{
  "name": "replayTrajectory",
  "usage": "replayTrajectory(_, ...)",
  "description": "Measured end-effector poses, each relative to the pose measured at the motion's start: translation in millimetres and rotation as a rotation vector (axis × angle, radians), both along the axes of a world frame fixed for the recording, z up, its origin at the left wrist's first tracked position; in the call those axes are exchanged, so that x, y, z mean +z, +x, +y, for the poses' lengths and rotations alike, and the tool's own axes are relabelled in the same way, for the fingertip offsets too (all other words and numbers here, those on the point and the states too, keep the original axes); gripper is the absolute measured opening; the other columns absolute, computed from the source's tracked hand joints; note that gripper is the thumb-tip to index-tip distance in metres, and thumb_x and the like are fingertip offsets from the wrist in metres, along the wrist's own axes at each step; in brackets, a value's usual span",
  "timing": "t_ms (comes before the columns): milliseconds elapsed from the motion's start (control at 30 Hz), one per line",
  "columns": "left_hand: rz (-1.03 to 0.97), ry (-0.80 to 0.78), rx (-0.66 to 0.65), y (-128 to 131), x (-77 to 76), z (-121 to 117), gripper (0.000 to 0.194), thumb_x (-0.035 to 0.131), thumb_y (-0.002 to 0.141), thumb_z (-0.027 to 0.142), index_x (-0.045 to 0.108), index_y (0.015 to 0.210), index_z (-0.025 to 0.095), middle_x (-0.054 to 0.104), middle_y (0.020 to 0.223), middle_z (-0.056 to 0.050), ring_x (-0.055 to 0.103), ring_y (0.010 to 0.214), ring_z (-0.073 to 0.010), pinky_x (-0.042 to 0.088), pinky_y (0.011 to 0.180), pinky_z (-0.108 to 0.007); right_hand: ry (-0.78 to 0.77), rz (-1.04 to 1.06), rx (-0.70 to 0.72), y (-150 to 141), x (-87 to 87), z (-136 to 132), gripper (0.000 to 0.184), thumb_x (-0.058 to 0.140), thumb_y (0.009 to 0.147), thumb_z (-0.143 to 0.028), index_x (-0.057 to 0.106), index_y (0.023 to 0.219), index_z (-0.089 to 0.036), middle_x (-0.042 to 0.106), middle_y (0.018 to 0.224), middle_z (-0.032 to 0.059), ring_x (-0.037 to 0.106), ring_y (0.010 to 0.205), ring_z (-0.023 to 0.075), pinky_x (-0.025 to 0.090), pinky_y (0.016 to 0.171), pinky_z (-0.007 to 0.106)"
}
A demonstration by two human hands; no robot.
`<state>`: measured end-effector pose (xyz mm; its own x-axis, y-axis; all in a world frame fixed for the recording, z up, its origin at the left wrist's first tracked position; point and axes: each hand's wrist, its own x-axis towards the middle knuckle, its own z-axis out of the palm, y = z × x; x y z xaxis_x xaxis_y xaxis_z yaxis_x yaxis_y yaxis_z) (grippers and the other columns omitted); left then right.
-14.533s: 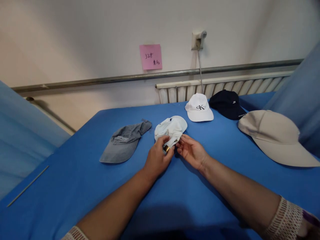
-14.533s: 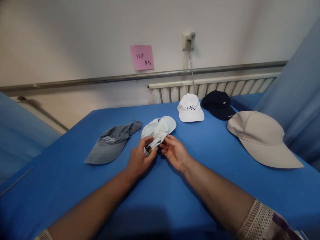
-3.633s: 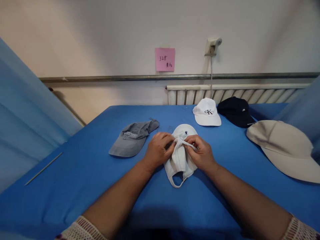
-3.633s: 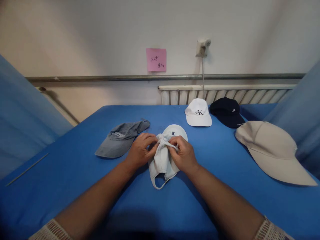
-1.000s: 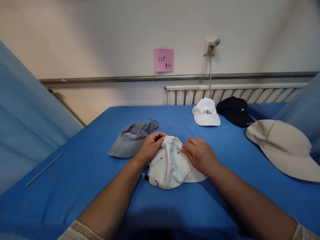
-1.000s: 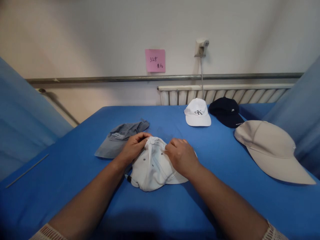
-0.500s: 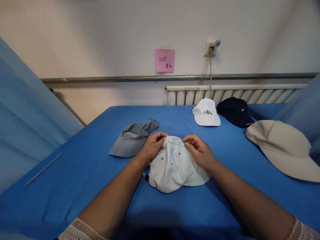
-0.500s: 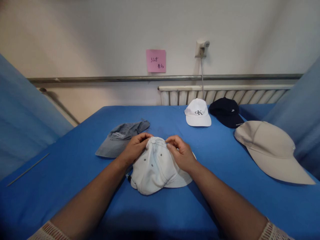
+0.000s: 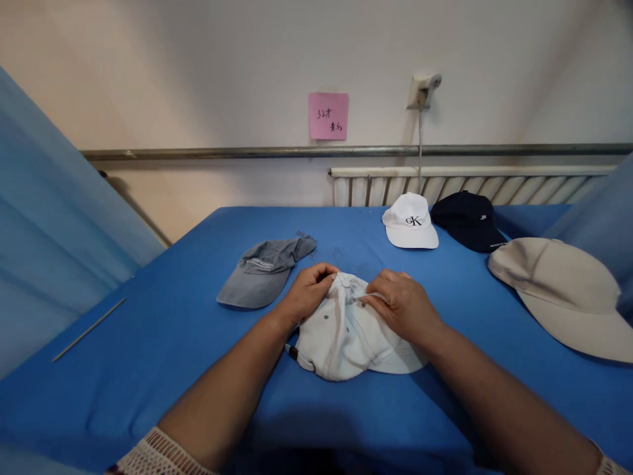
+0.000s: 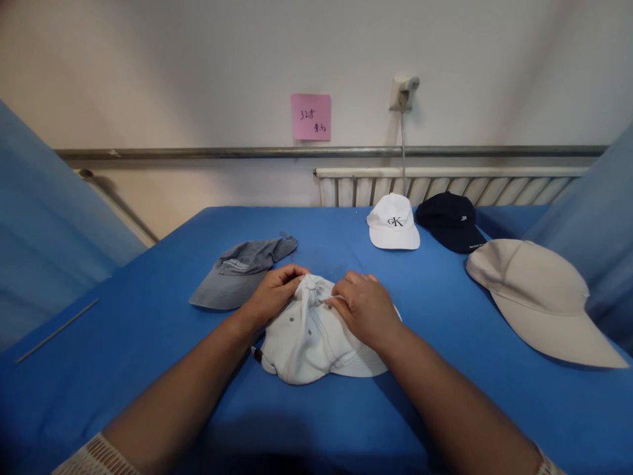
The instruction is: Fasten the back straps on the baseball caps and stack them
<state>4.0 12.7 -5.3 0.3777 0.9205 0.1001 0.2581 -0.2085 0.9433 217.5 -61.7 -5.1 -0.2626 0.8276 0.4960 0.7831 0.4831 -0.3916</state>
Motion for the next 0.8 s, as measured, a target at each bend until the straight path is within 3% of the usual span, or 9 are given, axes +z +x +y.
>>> replayTrajectory(67, -0.017, -0.022, 0.004, 0.4, 0.4, -0.4, 0.021, 0.063, 0.079, 0.037, 0.068, 0.086, 0.018, 0.068, 0.083, -0.001, 0.06, 0.075, -0.0155, 0.048, 0.072, -0.027, 0.029, 0.103, 0.026, -1.7, -1.5, 1.0, 0.013, 0.057, 0.091, -0.032, 0.063, 0.083, -0.023, 0.063, 0.088, 0.006, 0.058, 0.081, 0.0205, 0.042, 0.077, 0.036)
replayTrajectory(167, -0.057, -0.071, -0.01, 0.9, 1.9, -1.5, 0.022, 0.064, 0.079, 0.038, 0.067, 0.086, 0.018, 0.067, 0.082, 0.0, 0.059, 0.072, -0.0145, 0.047, 0.069, -0.026, 0.024, 0.483, 0.09, -4.9, -7.9, 5.1, 0.012, 0.056, 0.091, -0.031, 0.06, 0.082, -0.023, 0.06, 0.091, 0.0052, 0.057, 0.088, 0.0201, 0.044, 0.081, 0.035)
replayTrajectory(300, -0.048, -0.092, -0.039, 1.2, 4.4, -3.3, 0.022, 0.063, 0.079, 0.038, 0.067, 0.085, 0.018, 0.066, 0.08, 0.0, 0.057, 0.07, -0.0135, 0.046, 0.067, -0.025, -0.19, 0.942, 0.17, -7.1, -17.5, 10.3, 0.016, 0.052, 0.092, -0.035, 0.055, 0.083, -0.023, 0.058, 0.089, 0.0018, 0.056, 0.081, 0.0162, 0.045, 0.074, 0.03)
replayTrajectory(400, -0.076, -0.097, -0.017, 1.8, 5.5, -4.3, 0.023, 0.064, 0.078, 0.039, 0.067, 0.085, 0.017, 0.065, 0.078, 0.0, 0.056, 0.068, -0.013, 0.046, 0.067, -0.025, -0.227, 0.896, 0.185, -7.2, -16.1, 7.5, 0.013, 0.057, 0.09, -0.035, 0.058, 0.086, -0.022, 0.059, 0.09, 0.0017, 0.055, 0.08, 0.0156, 0.044, 0.074, 0.029)
replayTrajectory(600, -0.091, -0.112, -0.022, 4.3, 5.4, -7.4, 0.024, 0.064, 0.077, 0.039, 0.067, 0.085, 0.017, 0.066, 0.079, -0.001, 0.057, 0.069, -0.0137, 0.046, 0.067, -0.026, 0.02, 0.577, 0.165, -10.3, -4.8, -2.7, 0.007, 0.065, 0.085, -0.025, 0.063, 0.092, -0.023, 0.061, 0.09, 0.0025, 0.058, 0.085, 0.0172, 0.044, 0.078, 0.031)
replayTrajectory(700, -0.076, -0.059, -0.02, 2.1, 8.6, -7.3, 0.025, 0.062, 0.08, 0.037, 0.068, 0.093, 0.017, 0.069, 0.088, -0.004, 0.06, 0.076, -0.0154, 0.048, 0.072, -0.028, 0.072, 0.593, 0.103, -12.9, -7.1, -2.8, 0.003, 0.061, 0.088, -0.022, 0.062, 0.085, -0.022, 0.061, 0.087, 0.0021, 0.059, 0.082, 0.0165, 0.045, 0.076, 0.031)
replayTrajectory(800, -0.043, 0.094, 0.045, -5.5, 18.4, -6.2, 0.023, 0.062, 0.081, 0.034, 0.067, 0.095, 0.017, 0.069, 0.098, -0.006, 0.063, 0.086, -0.018, 0.049, 0.08, -0.031, 0.101, 0.638, 0.038, -14.1, -10.6, -2.2, 0.004, 0.062, 0.087, -0.023, 0.062, 0.083, -0.022, 0.061, 0.085, 0.0017, 0.058, 0.08, 0.0163, 0.045, 0.074, 0.031)
